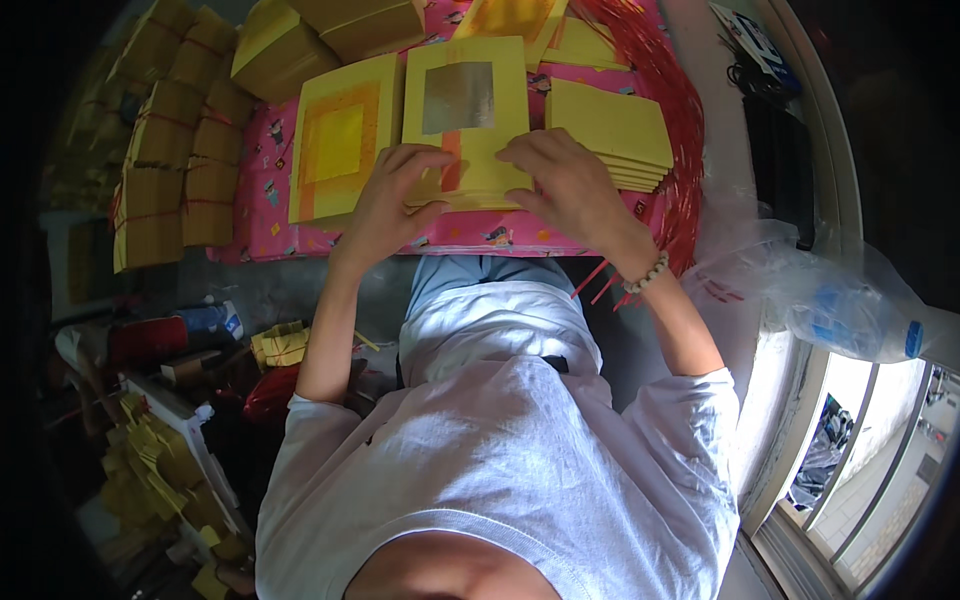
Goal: Folding and stacking yellow joss papers on a workspace.
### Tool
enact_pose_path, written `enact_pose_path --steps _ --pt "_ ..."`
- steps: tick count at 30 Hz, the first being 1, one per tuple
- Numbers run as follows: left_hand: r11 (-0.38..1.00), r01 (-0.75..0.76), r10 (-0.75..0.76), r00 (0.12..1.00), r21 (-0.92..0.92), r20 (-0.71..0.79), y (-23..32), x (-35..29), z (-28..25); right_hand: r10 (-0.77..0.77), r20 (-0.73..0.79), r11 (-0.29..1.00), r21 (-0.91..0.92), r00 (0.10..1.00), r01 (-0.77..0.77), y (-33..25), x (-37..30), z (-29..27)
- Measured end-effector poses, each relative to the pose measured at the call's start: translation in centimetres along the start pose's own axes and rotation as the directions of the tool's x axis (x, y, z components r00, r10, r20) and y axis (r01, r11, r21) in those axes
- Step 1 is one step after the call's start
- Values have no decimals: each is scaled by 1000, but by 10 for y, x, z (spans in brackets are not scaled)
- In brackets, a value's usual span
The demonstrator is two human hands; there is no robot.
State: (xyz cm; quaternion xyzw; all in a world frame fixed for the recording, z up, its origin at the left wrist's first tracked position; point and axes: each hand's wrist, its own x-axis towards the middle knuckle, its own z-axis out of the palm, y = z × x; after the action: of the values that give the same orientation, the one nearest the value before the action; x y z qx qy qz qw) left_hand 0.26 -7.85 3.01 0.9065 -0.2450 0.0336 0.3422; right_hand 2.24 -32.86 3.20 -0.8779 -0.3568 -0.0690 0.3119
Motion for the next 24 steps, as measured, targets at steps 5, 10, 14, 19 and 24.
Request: enact_pose_path --steps 5,10,14,19,24 --pt "995 -56 55 998 80 13 -8 -2 9 -115 93 982 -137 989 127 5 14 22" --pt "987 -81 81 997 140 6 -15 -3 13 -126 160 973 -174 979 154 5 17 20" --pt "991 -74 73 997 108 19 -16 0 8 -169 116 973 -136 979 184 6 21 17" --pt "998 -55 52 997 36 64 -17 4 2 -129 153 986 -81 980 143 2 30 10" --pt "999 -41 41 998 0 53 -24 2 4 -21 134 1000 2 991 21 1 33 9"
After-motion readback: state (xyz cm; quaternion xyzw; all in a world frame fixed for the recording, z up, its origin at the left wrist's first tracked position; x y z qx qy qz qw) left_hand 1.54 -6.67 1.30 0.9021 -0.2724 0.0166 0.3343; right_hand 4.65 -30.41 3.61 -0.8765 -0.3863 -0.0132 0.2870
